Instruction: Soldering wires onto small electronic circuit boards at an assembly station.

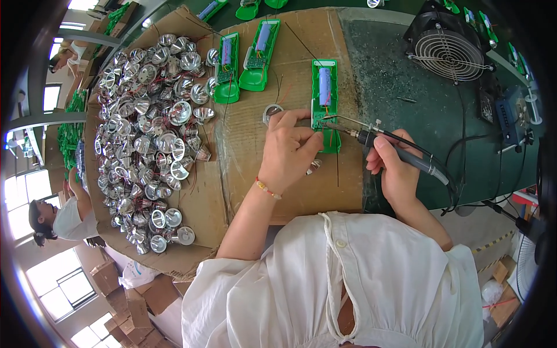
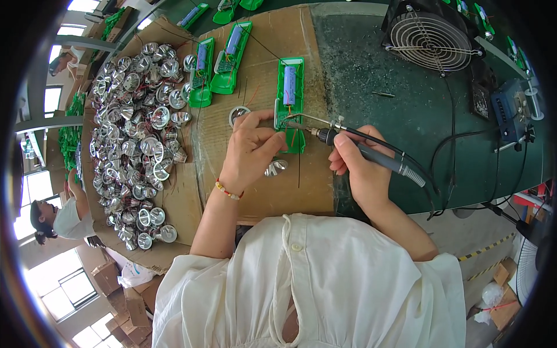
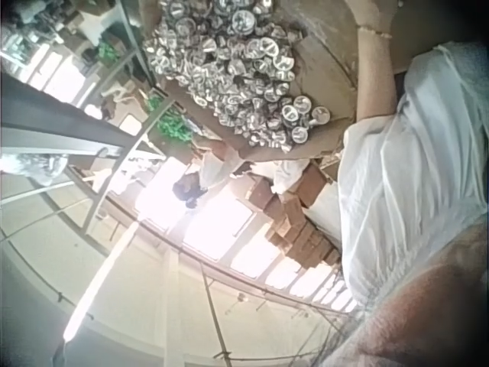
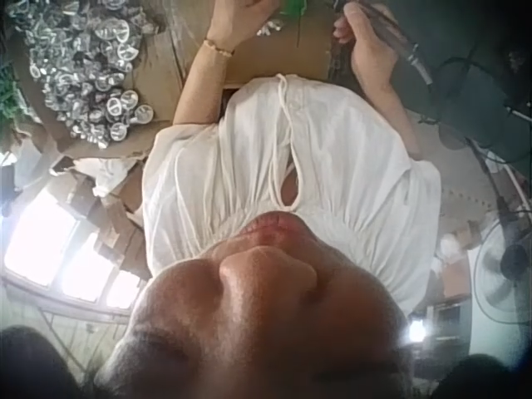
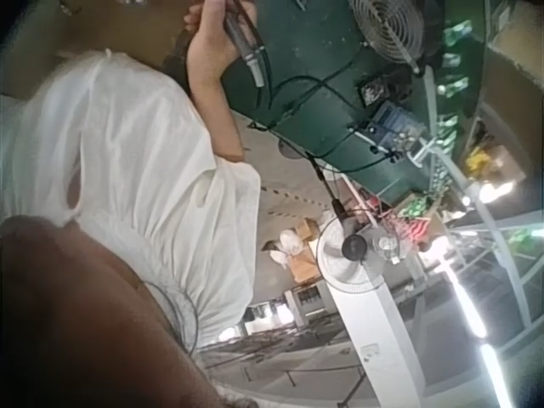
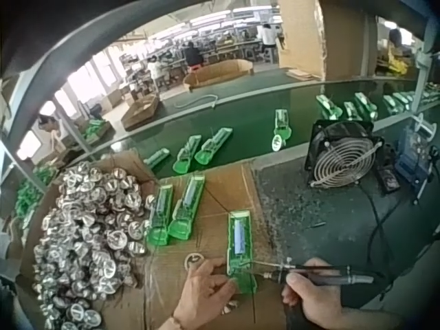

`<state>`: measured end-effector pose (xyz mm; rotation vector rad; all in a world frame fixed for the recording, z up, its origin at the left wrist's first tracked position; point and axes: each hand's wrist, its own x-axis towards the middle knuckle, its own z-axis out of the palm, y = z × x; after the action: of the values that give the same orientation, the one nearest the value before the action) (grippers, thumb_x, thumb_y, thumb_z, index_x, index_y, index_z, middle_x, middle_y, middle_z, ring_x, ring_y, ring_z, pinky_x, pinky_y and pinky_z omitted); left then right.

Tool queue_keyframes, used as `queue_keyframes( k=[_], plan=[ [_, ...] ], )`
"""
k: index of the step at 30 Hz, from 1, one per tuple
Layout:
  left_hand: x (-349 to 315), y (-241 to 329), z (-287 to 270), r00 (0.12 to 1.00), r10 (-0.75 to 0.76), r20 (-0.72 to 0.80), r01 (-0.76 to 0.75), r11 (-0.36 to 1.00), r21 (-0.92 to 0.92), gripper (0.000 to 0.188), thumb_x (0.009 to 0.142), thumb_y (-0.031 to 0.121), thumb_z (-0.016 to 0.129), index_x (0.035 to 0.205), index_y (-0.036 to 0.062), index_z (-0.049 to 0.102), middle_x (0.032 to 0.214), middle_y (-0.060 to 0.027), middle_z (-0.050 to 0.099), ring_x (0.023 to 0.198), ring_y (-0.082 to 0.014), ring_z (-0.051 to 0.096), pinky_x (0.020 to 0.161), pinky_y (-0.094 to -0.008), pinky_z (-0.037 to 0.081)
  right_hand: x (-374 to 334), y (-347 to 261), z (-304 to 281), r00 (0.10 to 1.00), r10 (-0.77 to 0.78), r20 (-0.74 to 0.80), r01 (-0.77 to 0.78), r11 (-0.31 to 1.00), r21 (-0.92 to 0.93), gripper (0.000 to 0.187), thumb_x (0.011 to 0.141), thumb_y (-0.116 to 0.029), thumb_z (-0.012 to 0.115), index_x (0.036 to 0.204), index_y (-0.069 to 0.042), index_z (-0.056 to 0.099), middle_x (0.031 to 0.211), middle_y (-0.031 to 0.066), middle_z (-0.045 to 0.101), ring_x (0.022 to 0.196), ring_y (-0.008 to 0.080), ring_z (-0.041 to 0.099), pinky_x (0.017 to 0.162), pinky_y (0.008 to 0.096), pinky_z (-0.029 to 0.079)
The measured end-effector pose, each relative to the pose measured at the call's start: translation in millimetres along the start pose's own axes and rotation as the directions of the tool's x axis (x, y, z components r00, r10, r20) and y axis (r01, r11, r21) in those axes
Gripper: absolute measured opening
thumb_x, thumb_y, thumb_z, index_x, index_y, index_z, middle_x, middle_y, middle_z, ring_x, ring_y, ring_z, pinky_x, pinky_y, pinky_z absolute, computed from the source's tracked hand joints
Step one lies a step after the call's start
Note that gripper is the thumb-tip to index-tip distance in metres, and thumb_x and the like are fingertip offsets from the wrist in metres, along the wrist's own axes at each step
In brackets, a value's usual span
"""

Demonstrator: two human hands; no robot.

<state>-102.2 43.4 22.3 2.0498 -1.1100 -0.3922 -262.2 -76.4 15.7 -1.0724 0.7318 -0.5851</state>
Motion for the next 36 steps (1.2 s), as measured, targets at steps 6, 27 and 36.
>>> queue_keyframes(
  k=[6,27,36],
  plan=[
    [2,-4,1,1.0,-0.005,0.006,0.005,1.0,-0.003,0.013,0.071,0.014,0.061,0.062,0.0066,0.067,0.103,-0.0107,0.059,0.099,-0.0308,0.047,0.087,-0.0376,0.037,-11,-3,1,0.998,-0.03,-0.046,0.033,0.998,0.047,0.016,0.083,-0.013,0.06,0.082,-0.001,0.05,0.065,0.0087,0.059,0.051,0.0112,0.055,0.046,0.0215,0.043],
    [-16,20,-12,0.961,0.091,-0.26,0.03,0.904,0.426,0.006,0.067,0.015,0.064,0.067,0.0109,0.06,0.075,-0.0036,0.055,0.083,-0.0236,0.049,0.077,-0.037,0.034,4,-7,-50,0.945,-0.296,-0.138,0.274,0.948,-0.16,0.015,0.083,-0.01,0.058,0.087,0.001,0.048,0.067,0.0097,0.058,0.055,0.0111,0.055,0.051,0.0217,0.045],
    [97,34,-7,0.995,0.097,-0.015,-0.094,0.982,0.167,0.02,0.065,0.014,0.058,0.051,0.0015,0.051,0.057,-0.015,0.05,0.057,-0.0318,0.051,0.051,-0.0421,0.04,14,2,-59,0.937,-0.331,-0.111,0.288,0.912,-0.293,0.015,0.082,-0.007,0.057,0.089,0.001,0.046,0.068,0.0091,0.056,0.056,0.011,0.054,0.051,0.0219,0.044]
  ],
)
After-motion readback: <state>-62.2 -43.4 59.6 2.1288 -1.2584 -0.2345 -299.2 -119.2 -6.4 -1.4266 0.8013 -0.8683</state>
